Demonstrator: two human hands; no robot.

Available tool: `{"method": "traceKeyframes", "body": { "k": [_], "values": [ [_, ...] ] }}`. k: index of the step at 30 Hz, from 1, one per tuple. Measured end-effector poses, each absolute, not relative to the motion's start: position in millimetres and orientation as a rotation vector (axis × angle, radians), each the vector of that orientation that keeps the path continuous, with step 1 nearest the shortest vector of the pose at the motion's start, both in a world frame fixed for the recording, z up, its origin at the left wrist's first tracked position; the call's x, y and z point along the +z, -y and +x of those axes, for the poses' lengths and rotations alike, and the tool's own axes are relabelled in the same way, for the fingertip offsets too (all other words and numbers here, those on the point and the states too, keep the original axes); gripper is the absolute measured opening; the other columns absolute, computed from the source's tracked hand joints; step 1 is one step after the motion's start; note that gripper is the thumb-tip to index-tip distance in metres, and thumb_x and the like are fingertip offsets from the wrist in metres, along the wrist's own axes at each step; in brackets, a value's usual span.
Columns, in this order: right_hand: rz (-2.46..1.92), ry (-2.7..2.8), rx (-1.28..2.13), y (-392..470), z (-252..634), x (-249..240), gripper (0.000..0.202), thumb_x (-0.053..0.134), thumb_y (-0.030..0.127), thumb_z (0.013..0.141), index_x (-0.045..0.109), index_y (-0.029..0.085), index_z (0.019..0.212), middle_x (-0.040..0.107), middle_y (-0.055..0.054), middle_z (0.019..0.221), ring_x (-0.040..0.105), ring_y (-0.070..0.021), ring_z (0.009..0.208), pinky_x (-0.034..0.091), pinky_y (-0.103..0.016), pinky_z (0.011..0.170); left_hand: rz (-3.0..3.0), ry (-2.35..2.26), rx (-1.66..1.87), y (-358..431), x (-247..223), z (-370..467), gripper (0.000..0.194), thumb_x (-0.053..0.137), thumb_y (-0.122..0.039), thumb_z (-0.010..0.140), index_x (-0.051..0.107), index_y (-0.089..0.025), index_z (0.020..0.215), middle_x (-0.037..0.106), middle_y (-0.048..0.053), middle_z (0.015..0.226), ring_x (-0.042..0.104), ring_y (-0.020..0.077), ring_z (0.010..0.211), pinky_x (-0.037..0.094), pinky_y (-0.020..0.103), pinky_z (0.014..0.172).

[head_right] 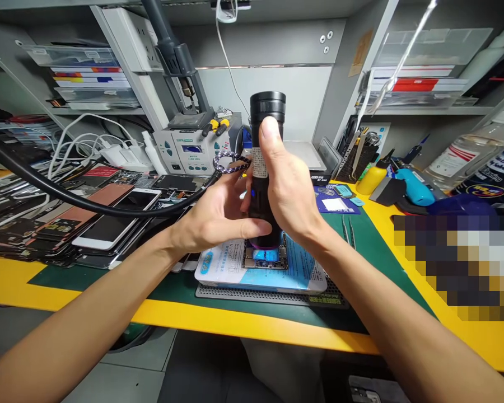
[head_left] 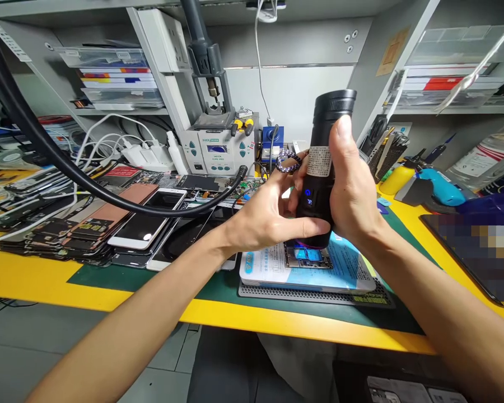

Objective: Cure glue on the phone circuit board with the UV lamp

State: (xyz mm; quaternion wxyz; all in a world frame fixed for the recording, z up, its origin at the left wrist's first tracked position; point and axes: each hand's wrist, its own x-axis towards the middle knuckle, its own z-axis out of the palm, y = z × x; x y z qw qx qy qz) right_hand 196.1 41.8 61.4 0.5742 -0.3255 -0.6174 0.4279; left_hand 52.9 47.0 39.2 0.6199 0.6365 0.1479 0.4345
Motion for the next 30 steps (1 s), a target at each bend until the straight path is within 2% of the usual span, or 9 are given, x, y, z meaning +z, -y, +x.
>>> {"method": "traceKeyframes", "body": {
  "k": [2, 4, 8, 11, 14, 19, 24, 30],
  "values": [
    [-0.736, 1.421, 1.001, -43, 195, 60, 0.064, 0.047, 0.069, 0.107, 0.062, 0.026, 0.061, 0.065, -0.002, 0.058, 0.077, -0.0249, 0.07, 0.059, -0.035, 0.057, 1.456, -0.359, 1.008, -46, 39, 53, 0.08, 0.094, -0.009, 0.067, 0.051, -0.019, 0.134, 0.065, 0.009, 0.124, 0.07, 0.0257, 0.106, 0.062, 0.04, 0.094],
    [-0.719, 1.399, 1.014, -45, 195, 58, 0.061, 0.05, 0.072, 0.105, 0.067, 0.025, 0.068, 0.072, -0.002, 0.067, 0.08, -0.026, 0.076, 0.063, -0.036, 0.062, 1.441, -0.379, 1.014, -45, 38, 54, 0.074, 0.094, -0.009, 0.067, 0.054, -0.017, 0.128, 0.065, 0.008, 0.12, 0.07, 0.0226, 0.099, 0.062, 0.039, 0.091],
    [-0.701, 1.327, 1.112, -47, 196, 61, 0.055, 0.057, 0.073, 0.1, 0.071, 0.024, 0.08, 0.078, -0.004, 0.081, 0.081, -0.0266, 0.08, 0.067, -0.037, 0.066, 1.397, -0.399, 1.041, -42, 35, 55, 0.059, 0.089, -0.011, 0.075, 0.053, -0.017, 0.121, 0.067, 0.006, 0.111, 0.07, 0.021, 0.101, 0.061, 0.037, 0.093],
    [-0.649, 1.297, 1.204, -45, 196, 63, 0.049, 0.065, 0.069, 0.096, 0.072, 0.022, 0.083, 0.079, -0.009, 0.083, 0.08, -0.0288, 0.077, 0.07, -0.041, 0.064, 1.378, -0.405, 1.13, -42, 32, 55, 0.061, 0.089, -0.012, 0.077, 0.045, -0.022, 0.119, 0.067, 0.003, 0.109, 0.07, 0.0221, 0.114, 0.06, 0.036, 0.097],
    [-0.602, 1.304, 1.209, -43, 196, 61, 0.041, 0.066, 0.061, 0.097, 0.074, 0.022, 0.086, 0.079, -0.009, 0.085, 0.081, -0.0294, 0.08, 0.071, -0.044, 0.069, 1.379, -0.412, 1.223, -44, 29, 55, 0.064, 0.092, -0.012, 0.074, 0.043, -0.024, 0.113, 0.065, 0.0, 0.109, 0.068, 0.0209, 0.122, 0.059, 0.032, 0.101],
    [-0.588, 1.303, 1.17, -44, 195, 53, 0.034, 0.063, 0.052, 0.102, 0.077, 0.025, 0.087, 0.081, -0.007, 0.097, 0.082, -0.0297, 0.096, 0.07, -0.045, 0.083, 1.41, -0.416, 1.298, -44, 26, 59, 0.069, 0.094, -0.009, 0.071, 0.042, -0.024, 0.114, 0.067, -0.002, 0.112, 0.073, 0.0146, 0.107, 0.06, 0.027, 0.097],
    [-0.601, 1.313, 1.148, -44, 197, 50, 0.037, 0.061, 0.053, 0.104, 0.08, 0.024, 0.09, 0.081, -0.007, 0.104, 0.081, -0.0313, 0.105, 0.068, -0.049, 0.093, 1.45, -0.458, 1.339, -42, 23, 62, 0.074, 0.098, -0.008, 0.067, 0.041, -0.024, 0.112, 0.07, -0.002, 0.108, 0.075, 0.0144, 0.101, 0.062, 0.025, 0.088],
    [-0.646, 1.315, 1.172, -44, 198, 49, 0.04, 0.061, 0.061, 0.102, 0.08, 0.026, 0.094, 0.081, -0.005, 0.1, 0.08, -0.0311, 0.106, 0.068, -0.048, 0.092, 1.477, -0.527, 1.39, -39, 27, 65, 0.079, 0.099, -0.01, 0.066, 0.042, -0.024, 0.119, 0.067, 0.002, 0.13, 0.073, 0.0133, 0.104, 0.061, 0.024, 0.089]
  ]
}}
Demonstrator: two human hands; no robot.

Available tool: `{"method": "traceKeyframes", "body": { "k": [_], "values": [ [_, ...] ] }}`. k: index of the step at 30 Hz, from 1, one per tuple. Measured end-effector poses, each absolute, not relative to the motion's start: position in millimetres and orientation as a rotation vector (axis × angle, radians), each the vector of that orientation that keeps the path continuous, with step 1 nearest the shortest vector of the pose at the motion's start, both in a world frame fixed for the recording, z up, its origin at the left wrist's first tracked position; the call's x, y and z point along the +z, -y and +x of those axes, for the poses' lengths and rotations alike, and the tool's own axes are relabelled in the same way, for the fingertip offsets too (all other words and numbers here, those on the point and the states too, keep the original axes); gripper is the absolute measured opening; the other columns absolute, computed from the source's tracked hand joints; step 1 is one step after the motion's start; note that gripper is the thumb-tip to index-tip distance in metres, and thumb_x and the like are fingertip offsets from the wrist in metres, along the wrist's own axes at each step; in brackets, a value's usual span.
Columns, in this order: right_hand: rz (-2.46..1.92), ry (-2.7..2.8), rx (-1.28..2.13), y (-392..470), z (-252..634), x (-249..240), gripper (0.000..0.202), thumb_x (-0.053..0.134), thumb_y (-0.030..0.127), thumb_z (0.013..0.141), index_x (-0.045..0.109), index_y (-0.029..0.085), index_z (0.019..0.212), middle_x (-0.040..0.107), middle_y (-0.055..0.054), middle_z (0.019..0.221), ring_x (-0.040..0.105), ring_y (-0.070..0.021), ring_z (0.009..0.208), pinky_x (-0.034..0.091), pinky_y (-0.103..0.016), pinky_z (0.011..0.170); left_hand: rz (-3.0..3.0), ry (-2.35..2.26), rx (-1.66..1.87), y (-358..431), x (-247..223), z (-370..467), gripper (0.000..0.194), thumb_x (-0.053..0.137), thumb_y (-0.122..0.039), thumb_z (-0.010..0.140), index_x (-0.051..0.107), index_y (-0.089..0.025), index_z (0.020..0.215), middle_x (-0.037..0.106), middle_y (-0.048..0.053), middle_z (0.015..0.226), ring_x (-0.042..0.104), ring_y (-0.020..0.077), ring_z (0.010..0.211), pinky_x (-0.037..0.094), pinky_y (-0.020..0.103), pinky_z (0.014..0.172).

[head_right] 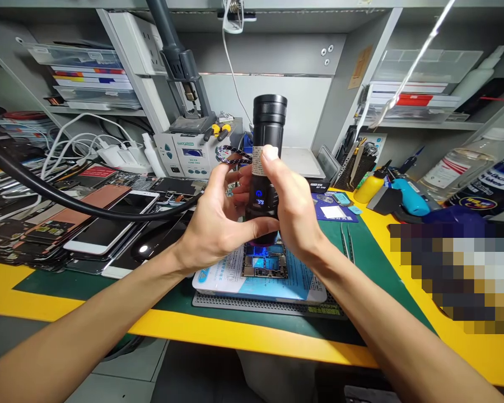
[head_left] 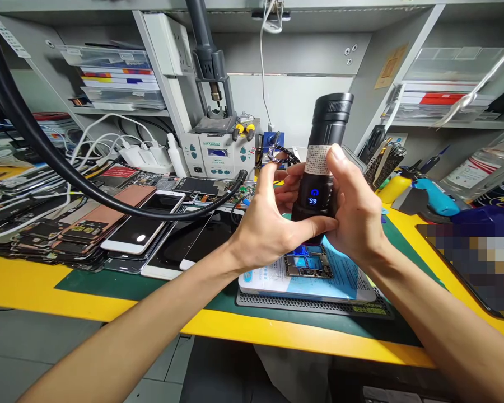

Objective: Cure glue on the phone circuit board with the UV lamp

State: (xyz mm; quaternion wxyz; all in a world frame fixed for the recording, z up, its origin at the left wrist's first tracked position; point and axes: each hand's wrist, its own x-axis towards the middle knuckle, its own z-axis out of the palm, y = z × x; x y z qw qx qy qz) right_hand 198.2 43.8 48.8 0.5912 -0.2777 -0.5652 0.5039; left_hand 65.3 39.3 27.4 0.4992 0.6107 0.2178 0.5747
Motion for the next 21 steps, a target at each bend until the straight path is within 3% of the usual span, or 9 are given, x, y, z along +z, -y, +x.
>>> {"method": "traceKeyframes", "body": {
  "k": [3, 6, 10, 15, 21],
  "values": [
    [-0.66, 1.292, 1.204, -43, 197, 51, 0.044, 0.059, 0.061, 0.103, 0.079, 0.026, 0.087, 0.08, -0.004, 0.098, 0.079, -0.0303, 0.104, 0.067, -0.046, 0.091, 1.477, -0.566, 1.394, -38, 27, 66, 0.09, 0.099, -0.014, 0.067, 0.037, -0.025, 0.132, 0.067, 0.004, 0.132, 0.073, 0.017, 0.106, 0.062, 0.03, 0.094],
    [-0.656, 1.265, 1.232, -42, 195, 52, 0.048, 0.056, 0.057, 0.106, 0.077, 0.024, 0.08, 0.079, -0.004, 0.091, 0.08, -0.0292, 0.101, 0.067, -0.042, 0.086, 1.484, -0.575, 1.396, -37, 25, 67, 0.098, 0.098, -0.019, 0.07, 0.033, -0.025, 0.142, 0.062, 0.008, 0.144, 0.071, 0.0227, 0.123, 0.059, 0.037, 0.108],
    [-0.641, 1.267, 1.25, -41, 196, 51, 0.048, 0.056, 0.058, 0.106, 0.074, 0.025, 0.076, 0.077, -0.004, 0.083, 0.081, -0.028, 0.091, 0.067, -0.041, 0.08, 1.468, -0.568, 1.349, -36, 21, 69, 0.101, 0.098, -0.026, 0.072, 0.034, -0.025, 0.149, 0.055, 0.01, 0.155, 0.067, 0.0241, 0.131, 0.058, 0.037, 0.112],
    [-0.648, 1.292, 1.28, -37, 199, 54, 0.044, 0.061, 0.062, 0.102, 0.072, 0.026, 0.081, 0.077, -0.006, 0.089, 0.079, -0.0277, 0.084, 0.068, -0.044, 0.076, 1.542, -0.744, 1.334, -34, 18, 66, 0.1, 0.102, -0.032, 0.067, 0.045, -0.024, 0.149, 0.057, 0.01, 0.153, 0.067, 0.0286, 0.126, 0.056, 0.045, 0.112],
    [-0.647, 1.282, 1.322, -35, 202, 59, 0.039, 0.062, 0.059, 0.101, 0.074, 0.027, 0.082, 0.077, -0.007, 0.085, 0.078, -0.0301, 0.076, 0.069, -0.046, 0.065, 1.576, -0.793, 1.279, -34, 18, 61, 0.097, 0.098, -0.048, 0.071, 0.044, -0.024, 0.148, 0.062, 0.011, 0.14, 0.07, 0.0226, 0.099, 0.06, 0.044, 0.092]
  ]
}}
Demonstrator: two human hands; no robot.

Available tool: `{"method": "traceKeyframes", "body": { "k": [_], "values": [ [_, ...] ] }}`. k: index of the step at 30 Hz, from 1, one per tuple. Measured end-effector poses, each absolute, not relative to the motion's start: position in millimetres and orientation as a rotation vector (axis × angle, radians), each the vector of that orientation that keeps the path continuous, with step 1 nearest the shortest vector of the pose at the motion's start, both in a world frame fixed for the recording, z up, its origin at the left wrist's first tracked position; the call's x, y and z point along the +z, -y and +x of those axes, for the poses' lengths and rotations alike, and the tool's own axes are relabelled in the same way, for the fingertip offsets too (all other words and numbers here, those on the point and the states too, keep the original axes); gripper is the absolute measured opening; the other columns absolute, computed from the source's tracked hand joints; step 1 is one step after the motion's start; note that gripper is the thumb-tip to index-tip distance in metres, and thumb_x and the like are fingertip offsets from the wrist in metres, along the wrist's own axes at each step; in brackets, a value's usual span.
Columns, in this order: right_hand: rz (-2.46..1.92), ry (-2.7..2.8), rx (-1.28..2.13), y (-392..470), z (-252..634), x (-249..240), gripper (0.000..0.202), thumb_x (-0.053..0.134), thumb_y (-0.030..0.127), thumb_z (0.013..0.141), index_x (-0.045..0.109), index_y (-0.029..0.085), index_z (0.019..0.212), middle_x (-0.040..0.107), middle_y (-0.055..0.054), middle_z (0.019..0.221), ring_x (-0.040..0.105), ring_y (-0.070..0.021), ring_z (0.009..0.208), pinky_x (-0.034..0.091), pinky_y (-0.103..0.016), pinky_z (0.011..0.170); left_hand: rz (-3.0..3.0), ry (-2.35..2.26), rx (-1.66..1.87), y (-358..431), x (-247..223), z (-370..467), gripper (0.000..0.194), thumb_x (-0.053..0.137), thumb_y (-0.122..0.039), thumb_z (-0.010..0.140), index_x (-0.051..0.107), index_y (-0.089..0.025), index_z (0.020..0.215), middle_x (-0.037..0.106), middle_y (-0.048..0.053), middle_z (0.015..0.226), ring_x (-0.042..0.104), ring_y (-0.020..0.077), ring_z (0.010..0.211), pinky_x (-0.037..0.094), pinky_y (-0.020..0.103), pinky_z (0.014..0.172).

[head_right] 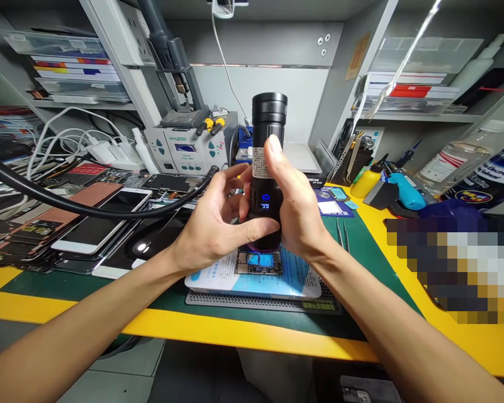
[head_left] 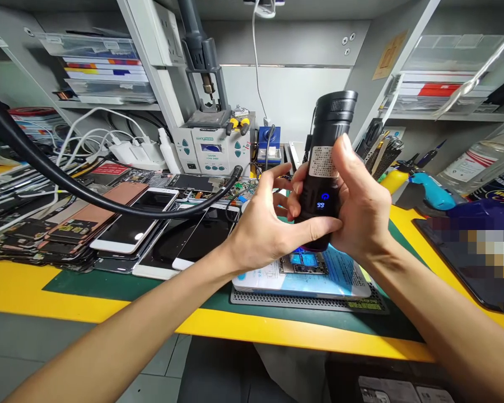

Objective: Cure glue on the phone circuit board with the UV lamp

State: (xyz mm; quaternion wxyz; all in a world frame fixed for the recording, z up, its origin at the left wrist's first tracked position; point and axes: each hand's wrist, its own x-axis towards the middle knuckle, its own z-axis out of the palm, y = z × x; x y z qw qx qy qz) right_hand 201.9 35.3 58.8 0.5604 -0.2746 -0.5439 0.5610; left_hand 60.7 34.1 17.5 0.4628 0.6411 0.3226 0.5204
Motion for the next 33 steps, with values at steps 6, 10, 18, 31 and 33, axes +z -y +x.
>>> {"method": "traceKeyframes", "body": {
  "k": [6, 10, 18, 31, 33],
  "values": [
    [-0.633, 1.27, 1.295, -32, 204, 57, 0.044, 0.055, 0.064, 0.103, 0.078, 0.027, 0.095, 0.077, -0.007, 0.083, 0.079, -0.0303, 0.073, 0.068, -0.045, 0.06, 1.619, -0.754, 1.226, -35, 19, 59, 0.089, 0.097, -0.046, 0.074, 0.049, -0.024, 0.146, 0.065, 0.009, 0.136, 0.067, 0.0271, 0.115, 0.058, 0.043, 0.1],
    [-0.645, 1.303, 1.27, -32, 202, 52, 0.04, 0.056, 0.064, 0.103, 0.079, 0.031, 0.096, 0.075, -0.004, 0.077, 0.079, -0.0291, 0.075, 0.068, -0.043, 0.062, 1.635, -0.698, 1.183, -35, 21, 58, 0.083, 0.095, -0.033, 0.074, 0.051, -0.026, 0.145, 0.068, 0.007, 0.127, 0.068, 0.0263, 0.111, 0.059, 0.041, 0.096],
    [-0.664, 1.325, 1.249, -35, 198, 41, 0.045, 0.057, 0.07, 0.101, 0.079, 0.031, 0.096, 0.073, -0.002, 0.077, 0.08, -0.0298, 0.08, 0.069, -0.045, 0.069, 1.615, -0.641, 1.119, -41, 16, 52, 0.084, 0.098, -0.03, 0.068, 0.054, -0.031, 0.139, 0.064, 0.001, 0.099, 0.067, 0.025, 0.092, 0.062, 0.043, 0.082],
    [-0.705, 1.362, 1.222, -34, 197, 42, 0.054, 0.051, 0.068, 0.105, 0.074, 0.029, 0.075, 0.082, 0.0, 0.094, 0.081, -0.0302, 0.103, 0.069, -0.04, 0.074, 1.544, -0.568, 1.07, -35, 24, 58, 0.08, 0.096, -0.021, 0.067, 0.051, -0.027, 0.134, 0.06, -0.002, 0.094, 0.059, 0.0168, 0.077, 0.049, 0.03, 0.063],
    [-0.703, 1.357, 1.222, -34, 197, 41, 0.054, 0.051, 0.069, 0.105, 0.074, 0.029, 0.076, 0.082, 0.0, 0.094, 0.081, -0.0305, 0.103, 0.07, -0.041, 0.075, 1.54, -0.561, 1.074, -35, 23, 57, 0.081, 0.095, -0.019, 0.067, 0.051, -0.027, 0.135, 0.06, -0.002, 0.095, 0.058, 0.0157, 0.076, 0.047, 0.029, 0.061]
  ]
}}
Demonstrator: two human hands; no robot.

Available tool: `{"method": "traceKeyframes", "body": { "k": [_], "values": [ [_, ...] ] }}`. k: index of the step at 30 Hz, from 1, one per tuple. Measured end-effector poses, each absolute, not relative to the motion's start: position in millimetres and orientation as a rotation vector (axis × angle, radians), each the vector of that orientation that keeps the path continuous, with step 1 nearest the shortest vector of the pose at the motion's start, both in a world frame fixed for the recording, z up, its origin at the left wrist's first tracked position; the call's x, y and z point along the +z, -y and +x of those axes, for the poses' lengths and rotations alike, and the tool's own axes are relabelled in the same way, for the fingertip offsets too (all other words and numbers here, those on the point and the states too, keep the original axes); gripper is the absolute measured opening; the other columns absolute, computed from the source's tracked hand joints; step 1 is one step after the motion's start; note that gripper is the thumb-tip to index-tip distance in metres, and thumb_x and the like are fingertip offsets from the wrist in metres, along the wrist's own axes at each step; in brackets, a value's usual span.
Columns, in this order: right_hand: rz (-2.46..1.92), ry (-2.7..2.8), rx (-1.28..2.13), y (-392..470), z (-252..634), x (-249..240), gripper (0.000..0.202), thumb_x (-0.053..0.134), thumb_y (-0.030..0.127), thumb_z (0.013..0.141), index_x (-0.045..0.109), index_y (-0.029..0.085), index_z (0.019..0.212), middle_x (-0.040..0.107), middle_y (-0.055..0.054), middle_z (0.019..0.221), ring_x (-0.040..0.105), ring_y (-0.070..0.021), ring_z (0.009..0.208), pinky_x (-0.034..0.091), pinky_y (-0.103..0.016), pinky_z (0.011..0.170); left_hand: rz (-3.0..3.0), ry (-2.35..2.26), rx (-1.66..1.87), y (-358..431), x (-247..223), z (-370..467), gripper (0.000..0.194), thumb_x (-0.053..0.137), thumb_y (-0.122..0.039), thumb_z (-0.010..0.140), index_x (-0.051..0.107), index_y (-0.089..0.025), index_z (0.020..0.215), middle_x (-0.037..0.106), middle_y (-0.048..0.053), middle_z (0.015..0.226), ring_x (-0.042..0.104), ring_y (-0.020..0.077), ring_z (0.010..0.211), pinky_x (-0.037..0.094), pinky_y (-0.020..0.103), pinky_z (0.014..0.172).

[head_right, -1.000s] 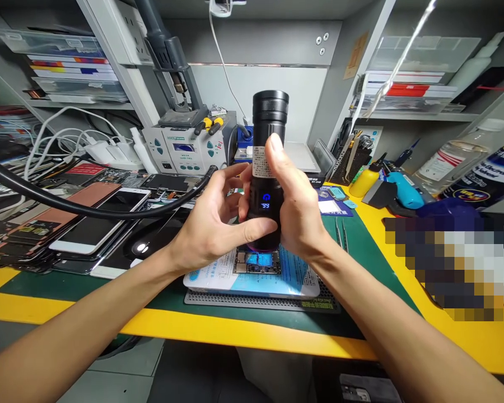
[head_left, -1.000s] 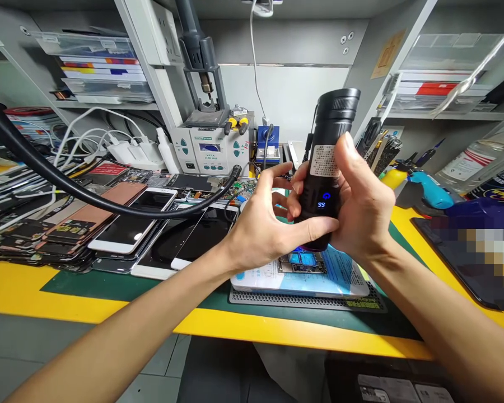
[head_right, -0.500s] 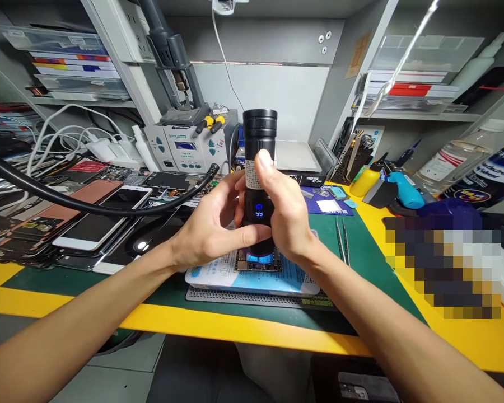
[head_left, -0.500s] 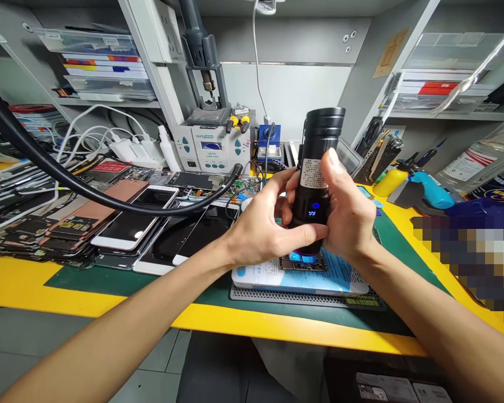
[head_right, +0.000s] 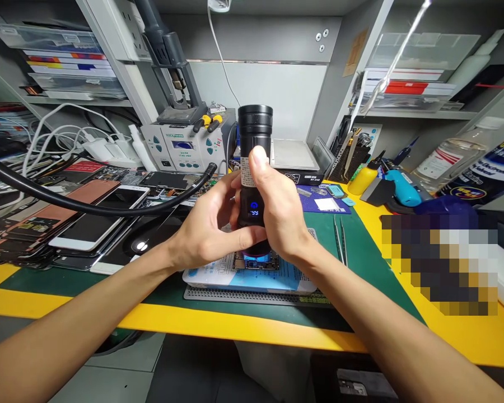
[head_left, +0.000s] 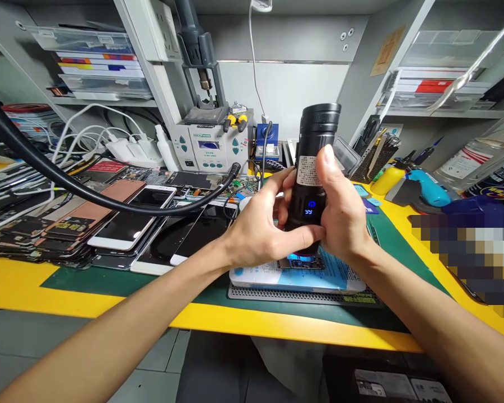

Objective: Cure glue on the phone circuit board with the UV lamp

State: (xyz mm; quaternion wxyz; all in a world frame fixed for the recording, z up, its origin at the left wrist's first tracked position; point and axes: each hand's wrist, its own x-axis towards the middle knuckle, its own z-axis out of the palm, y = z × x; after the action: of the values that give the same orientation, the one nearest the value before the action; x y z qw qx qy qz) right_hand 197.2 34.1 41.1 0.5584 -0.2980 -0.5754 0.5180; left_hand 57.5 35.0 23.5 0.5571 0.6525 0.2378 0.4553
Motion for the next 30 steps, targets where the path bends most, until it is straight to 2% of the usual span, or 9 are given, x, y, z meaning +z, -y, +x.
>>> {"method": "traceKeyframes", "body": {
  "k": [3, 8, 14, 18, 25, 30],
  "values": [
    [-0.701, 1.354, 1.228, -34.1, 197.1, 40.2, 0.054, 0.052, 0.071, 0.104, 0.076, 0.029, 0.08, 0.082, -0.001, 0.094, 0.081, -0.0309, 0.103, 0.07, -0.041, 0.074, 1.529, -0.537, 1.076, -34.8, 22.7, 57.5, 0.084, 0.094, -0.015, 0.068, 0.049, -0.025, 0.138, 0.061, -0.002, 0.096, 0.057, 0.0142, 0.074, 0.046, 0.028, 0.059],
    [-0.69, 1.329, 1.238, -33.5, 196.1, 40.5, 0.039, 0.052, 0.064, 0.107, 0.078, 0.036, 0.105, 0.082, 0.001, 0.091, 0.082, -0.0299, 0.102, 0.069, -0.041, 0.073, 1.493, -0.485, 1.076, -35.2, 22.8, 57.8, 0.08, 0.092, -0.008, 0.068, 0.05, -0.022, 0.135, 0.064, -0.001, 0.102, 0.061, 0.0115, 0.075, 0.05, 0.023, 0.061],
    [-0.706, 1.327, 1.218, -31.5, 193.5, 42.3, 0.05, 0.05, 0.067, 0.106, 0.079, 0.029, 0.093, 0.082, -0.003, 0.089, 0.082, -0.0326, 0.104, 0.07, -0.046, 0.076, 1.475, -0.473, 1.085, -36.5, 24.0, 57.9, 0.084, 0.091, -0.005, 0.067, 0.05, -0.021, 0.138, 0.068, 0.001, 0.108, 0.067, 0.0149, 0.082, 0.057, 0.024, 0.067],
    [-0.675, 1.33, 1.248, -33.1, 194.4, 42.0, 0.044, 0.055, 0.063, 0.106, 0.08, 0.029, 0.092, 0.083, -0.001, 0.087, 0.082, -0.0311, 0.103, 0.069, -0.044, 0.078, 1.492, -0.479, 1.104, -37.3, 23.4, 58.2, 0.079, 0.09, -0.005, 0.065, 0.052, -0.02, 0.133, 0.068, 0.001, 0.106, 0.068, 0.0142, 0.08, 0.058, 0.023, 0.066],
    [-0.629, 1.341, 1.202, -37.9, 194.6, 38.0, 0.037, 0.051, 0.057, 0.109, 0.079, 0.032, 0.11, 0.082, 0.001, 0.085, 0.084, -0.0276, 0.09, 0.068, -0.039, 0.07, 1.568, -0.518, 1.124, -38.0, 21.2, 57.1, 0.081, 0.087, -0.002, 0.064, 0.052, -0.02, 0.134, 0.067, 0.0, 0.109, 0.061, 0.0081, 0.07, 0.053, 0.019, 0.056],
    [-0.638, 1.333, 1.177, -35.4, 193.1, 39.7, 0.041, 0.051, 0.065, 0.107, 0.076, 0.034, 0.116, 0.08, 0.001, 0.084, 0.082, -0.0264, 0.082, 0.067, -0.038, 0.064, 1.652, -0.57, 1.146, -37.2, 20.4, 55.8, 0.084, 0.086, -0.004, 0.064, 0.052, -0.019, 0.139, 0.063, -0.004, 0.095, 0.05, 0.0061, 0.062, 0.044, 0.021, 0.05]
  ]
}}
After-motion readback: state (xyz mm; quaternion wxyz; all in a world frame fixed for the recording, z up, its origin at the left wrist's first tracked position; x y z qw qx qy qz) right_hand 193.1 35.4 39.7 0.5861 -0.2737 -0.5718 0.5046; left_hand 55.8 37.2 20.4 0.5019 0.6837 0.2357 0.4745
